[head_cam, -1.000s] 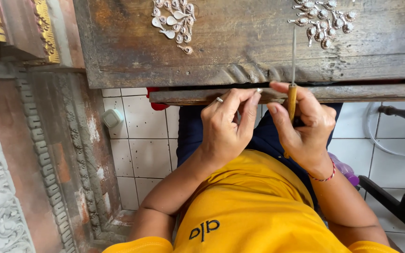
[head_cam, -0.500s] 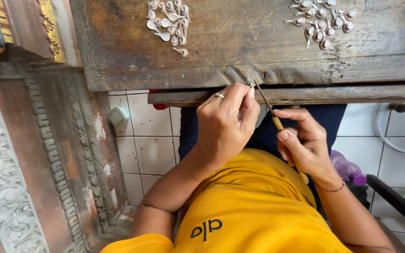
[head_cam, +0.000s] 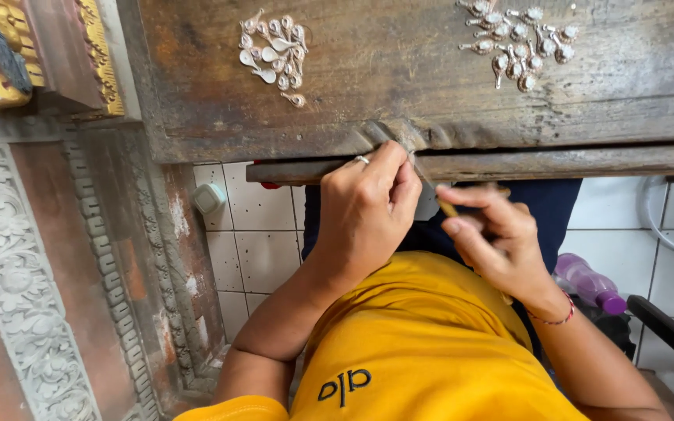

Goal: The person is using a needle file to smooth and refine the edges of small silver jewelry components on a wooden workbench.

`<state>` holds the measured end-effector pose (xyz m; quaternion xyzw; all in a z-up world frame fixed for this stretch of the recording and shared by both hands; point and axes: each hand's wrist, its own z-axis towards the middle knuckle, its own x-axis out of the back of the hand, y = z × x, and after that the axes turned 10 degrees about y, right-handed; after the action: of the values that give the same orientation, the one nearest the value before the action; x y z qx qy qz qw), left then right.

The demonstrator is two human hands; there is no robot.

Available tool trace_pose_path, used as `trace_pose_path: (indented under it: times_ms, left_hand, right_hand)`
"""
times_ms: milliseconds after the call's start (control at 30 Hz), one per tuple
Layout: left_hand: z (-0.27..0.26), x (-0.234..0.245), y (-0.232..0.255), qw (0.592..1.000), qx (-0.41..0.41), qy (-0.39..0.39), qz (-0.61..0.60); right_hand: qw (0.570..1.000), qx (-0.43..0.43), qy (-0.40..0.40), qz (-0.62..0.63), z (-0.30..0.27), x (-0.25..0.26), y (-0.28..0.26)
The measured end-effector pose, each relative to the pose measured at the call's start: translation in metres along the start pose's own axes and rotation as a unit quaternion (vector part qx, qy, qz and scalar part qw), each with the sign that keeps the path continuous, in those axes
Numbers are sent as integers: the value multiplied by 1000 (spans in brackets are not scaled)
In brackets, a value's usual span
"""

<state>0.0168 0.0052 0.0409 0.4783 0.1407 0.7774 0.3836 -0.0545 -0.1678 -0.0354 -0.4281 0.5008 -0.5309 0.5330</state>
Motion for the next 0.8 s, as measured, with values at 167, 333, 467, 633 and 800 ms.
trace_pose_path:
  times_ms: [167, 333, 467, 633, 800]
  left_hand:
    - [-2, 7, 0, 999, 25, 0, -42]
    - [3, 15, 4, 994, 66, 3, -81]
    - [5, 8, 2, 996, 51, 15, -69]
    - [7, 10, 5, 996, 52, 10, -68]
    - [10, 9, 3, 998, 35, -7, -55]
  right_hand:
    - [992, 80, 4, -96, 24, -4, -28]
    - [993, 82, 25, -78, 18, 7, -25]
    - [999, 42, 9, -31, 15, 1, -16]
    - [999, -2, -10, 40, 1, 3, 3]
    - [990, -75, -6, 116, -9, 7, 7]
